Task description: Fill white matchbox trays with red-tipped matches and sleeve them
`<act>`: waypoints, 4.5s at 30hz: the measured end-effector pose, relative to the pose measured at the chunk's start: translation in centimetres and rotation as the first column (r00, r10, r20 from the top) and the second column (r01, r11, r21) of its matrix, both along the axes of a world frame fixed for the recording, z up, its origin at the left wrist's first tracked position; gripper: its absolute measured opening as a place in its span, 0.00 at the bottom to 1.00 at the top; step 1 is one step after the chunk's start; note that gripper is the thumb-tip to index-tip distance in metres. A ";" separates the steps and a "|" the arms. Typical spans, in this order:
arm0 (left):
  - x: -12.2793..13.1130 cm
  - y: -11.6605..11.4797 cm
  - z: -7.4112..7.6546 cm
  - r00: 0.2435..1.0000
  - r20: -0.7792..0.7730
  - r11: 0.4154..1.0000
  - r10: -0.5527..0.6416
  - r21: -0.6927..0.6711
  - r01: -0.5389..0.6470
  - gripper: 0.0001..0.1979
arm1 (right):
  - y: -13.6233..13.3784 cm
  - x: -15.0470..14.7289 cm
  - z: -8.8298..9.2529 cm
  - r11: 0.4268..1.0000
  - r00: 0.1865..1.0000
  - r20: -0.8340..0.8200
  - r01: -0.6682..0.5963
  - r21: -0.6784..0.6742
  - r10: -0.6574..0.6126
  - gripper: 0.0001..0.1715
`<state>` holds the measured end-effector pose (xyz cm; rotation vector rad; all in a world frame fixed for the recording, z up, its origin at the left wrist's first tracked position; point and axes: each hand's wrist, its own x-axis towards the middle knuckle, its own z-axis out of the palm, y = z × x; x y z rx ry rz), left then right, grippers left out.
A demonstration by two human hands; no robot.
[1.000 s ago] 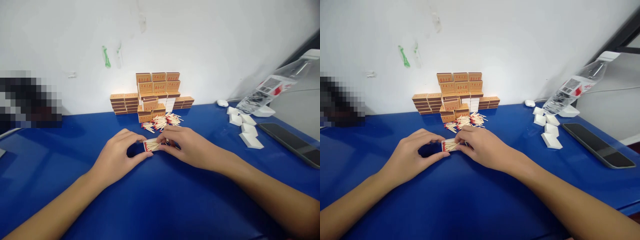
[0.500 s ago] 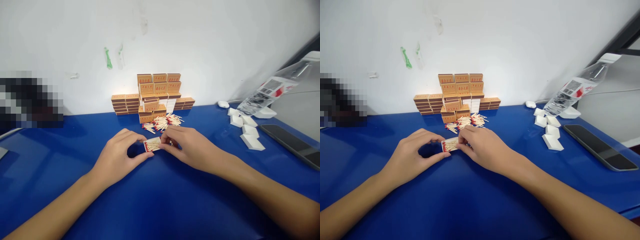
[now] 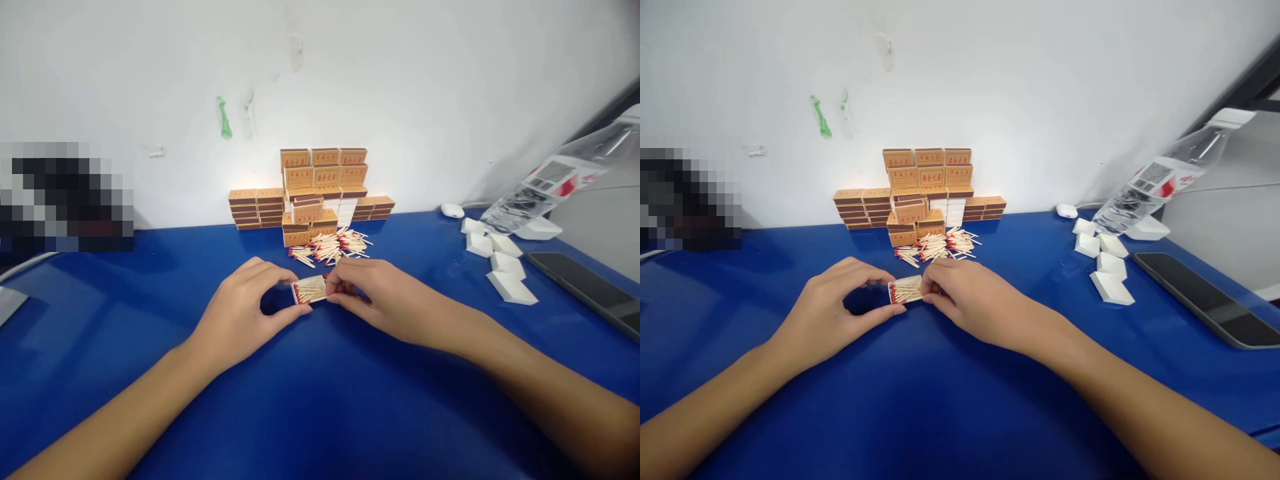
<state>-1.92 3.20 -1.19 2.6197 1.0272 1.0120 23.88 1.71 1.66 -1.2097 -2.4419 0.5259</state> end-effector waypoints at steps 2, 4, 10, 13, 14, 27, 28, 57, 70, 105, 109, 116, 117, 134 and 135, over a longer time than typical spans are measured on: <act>0.0 0.0 0.0 1.000 0.000 1.000 0.006 -0.007 -0.006 0.14 | 0.0 -0.1 0.1 1.000 1.000 -0.022 0.022 0.007 -0.022 0.05; 0.0 0.0 0.0 1.000 0.000 1.000 0.002 -0.010 -0.002 0.14 | -0.2 -0.3 0.1 0.999 0.998 -0.049 0.040 0.010 -0.039 0.05; 0.1 -0.1 0.1 0.999 0.006 0.999 -0.044 0.001 0.044 0.15 | -0.9 -1.1 -0.3 0.998 0.998 -0.066 0.002 0.055 0.002 0.06; 0.1 -0.1 0.2 0.997 0.015 0.997 -0.073 0.000 0.073 0.15 | -0.9 -1.0 -0.5 0.992 0.997 -0.073 0.041 0.119 -0.033 0.04; 0.2 -0.2 0.2 0.996 0.015 0.996 -0.086 0.000 0.086 0.15 | -0.8 -1.0 -0.6 0.990 0.997 -0.067 0.046 0.132 -0.038 0.04; 0.2 -0.3 0.3 0.994 0.007 0.994 -0.112 0.012 0.112 0.15 | -0.9 -0.7 -0.3 0.980 0.987 0.151 -0.082 0.184 0.054 0.12; 0.2 -0.3 0.3 0.994 0.007 0.994 -0.110 0.014 0.110 0.15 | -0.9 -0.7 -0.4 0.980 0.989 0.137 -0.074 0.187 0.048 0.12; 0.2 -0.4 0.3 0.993 -0.036 0.988 -0.109 -0.109 0.104 0.14 | -1.1 -1.0 -0.3 0.995 0.991 0.131 -0.004 0.096 -0.009 0.12; 0.3 -0.6 0.4 0.989 -0.036 0.984 -0.145 -0.106 0.140 0.14 | -1.0 -0.7 -0.1 0.981 0.994 0.091 -0.070 0.179 0.054 0.12; 0.8 -1.5 1.2 0.975 -0.036 0.965 -0.217 -0.157 0.209 0.08 | -1.8 -0.9 0.5 0.993 0.976 0.194 -0.113 0.039 0.103 0.13; 0.9 -1.4 1.1 0.976 -0.037 0.964 -0.216 -0.164 0.207 0.07 | -1.8 -1.2 0.6 0.992 0.974 0.187 -0.125 -0.012 0.125 0.11; 0.8 -1.5 1.1 0.976 -0.032 0.963 -0.217 -0.170 0.209 0.08 | -1.8 -1.0 0.6 0.996 0.987 0.135 -0.076 -0.049 0.082 0.11; 0.9 -1.5 1.1 0.975 -0.031 0.962 -0.219 -0.171 0.211 0.08 | -1.9 -1.0 0.6 0.995 0.990 0.115 -0.072 -0.073 0.080 0.11; 0.7 -1.5 1.1 0.976 -0.055 0.961 -0.210 -0.195 0.195 0.09 | -1.8 -0.6 0.5 0.995 0.981 0.178 -0.089 0.042 0.080 0.07; 0.7 -1.6 1.1 0.977 -0.057 0.962 -0.208 -0.192 0.194 0.09 | -1.8 -0.6 0.6 0.995 0.979 0.192 -0.086 0.058 0.073 0.07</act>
